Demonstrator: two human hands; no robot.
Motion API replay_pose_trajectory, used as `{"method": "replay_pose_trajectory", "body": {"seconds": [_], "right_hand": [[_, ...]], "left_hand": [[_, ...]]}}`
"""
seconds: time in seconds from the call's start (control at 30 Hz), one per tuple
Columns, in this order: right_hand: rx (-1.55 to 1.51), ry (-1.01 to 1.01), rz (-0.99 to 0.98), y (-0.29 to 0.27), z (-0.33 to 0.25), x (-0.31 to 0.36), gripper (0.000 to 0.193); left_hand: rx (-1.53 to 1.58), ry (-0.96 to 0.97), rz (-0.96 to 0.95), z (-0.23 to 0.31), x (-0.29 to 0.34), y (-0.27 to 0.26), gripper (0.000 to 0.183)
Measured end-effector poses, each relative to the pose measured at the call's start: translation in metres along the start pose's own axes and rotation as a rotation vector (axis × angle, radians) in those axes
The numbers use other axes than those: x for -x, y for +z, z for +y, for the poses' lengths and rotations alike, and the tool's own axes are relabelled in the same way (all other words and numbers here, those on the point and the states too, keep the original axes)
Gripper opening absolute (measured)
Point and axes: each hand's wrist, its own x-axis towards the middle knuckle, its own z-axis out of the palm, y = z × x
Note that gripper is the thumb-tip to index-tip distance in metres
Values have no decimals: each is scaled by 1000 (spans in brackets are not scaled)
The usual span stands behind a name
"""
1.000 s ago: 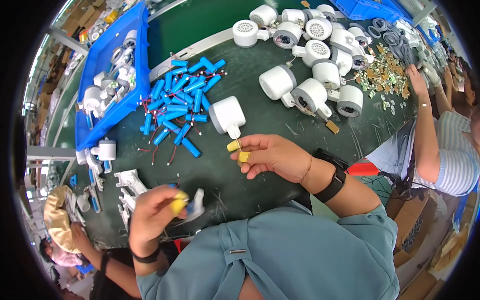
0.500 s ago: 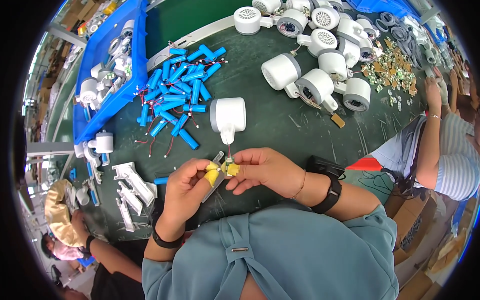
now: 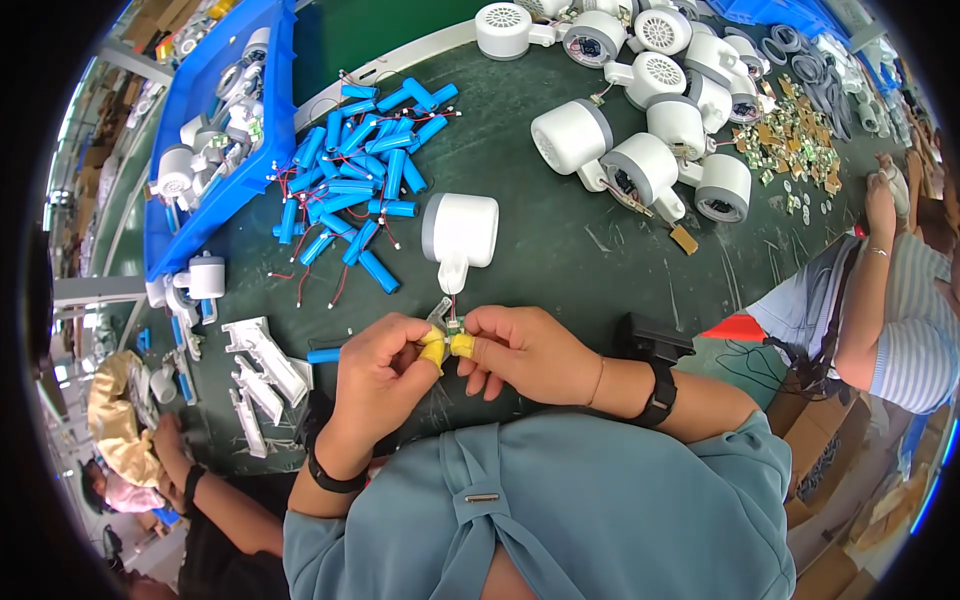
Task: The person assembles electronic devices by connecting a circuit board to a white housing, inserting a blue battery into a plastic base, and fitting the housing onto the base.
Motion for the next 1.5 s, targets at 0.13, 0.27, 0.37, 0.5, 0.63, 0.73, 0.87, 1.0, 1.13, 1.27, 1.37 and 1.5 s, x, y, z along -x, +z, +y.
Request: {"method": "replay_pose_trajectory", "body": {"seconds": [0.13,0.27,0.37,0.5,0.63,0.73,0.87,1.0,1.13,1.27,1.37,1.5], "right_hand": [[348,-163,108,7,4,0,17],[525,-298,226,12,13,0,15],[550,-348,293,14,21,-1,16],[529,-452,366,20,22,-4,8],[581,-433,388,18,27,-4,11],[606,-423,396,18,29,-6,15],[600,-426,407,19,28,-6,13],[539,-463,461,22,30,-6,5],[486,-449,408,21,23,-4,11],[522,-342,283,10,8,16,18],[886,-533,496,0,-14,24,30],[1293,-876,615,-13,-46,2,64]], "left_hand": [[-223,147,42,1,2,5,18],[-138,102,85,0,7,13,19],[-19,74,144,-5,11,23,19],[-28,112,155,-7,12,26,20],[-74,173,141,-8,10,26,21],[-86,181,129,-8,10,25,21],[-86,181,125,-8,10,27,21],[-64,172,111,-9,11,27,20],[-88,161,80,-4,7,22,25],[-197,57,15,7,8,11,36],[-339,130,96,9,5,13,37],[-485,224,170,1,3,19,35]]}}
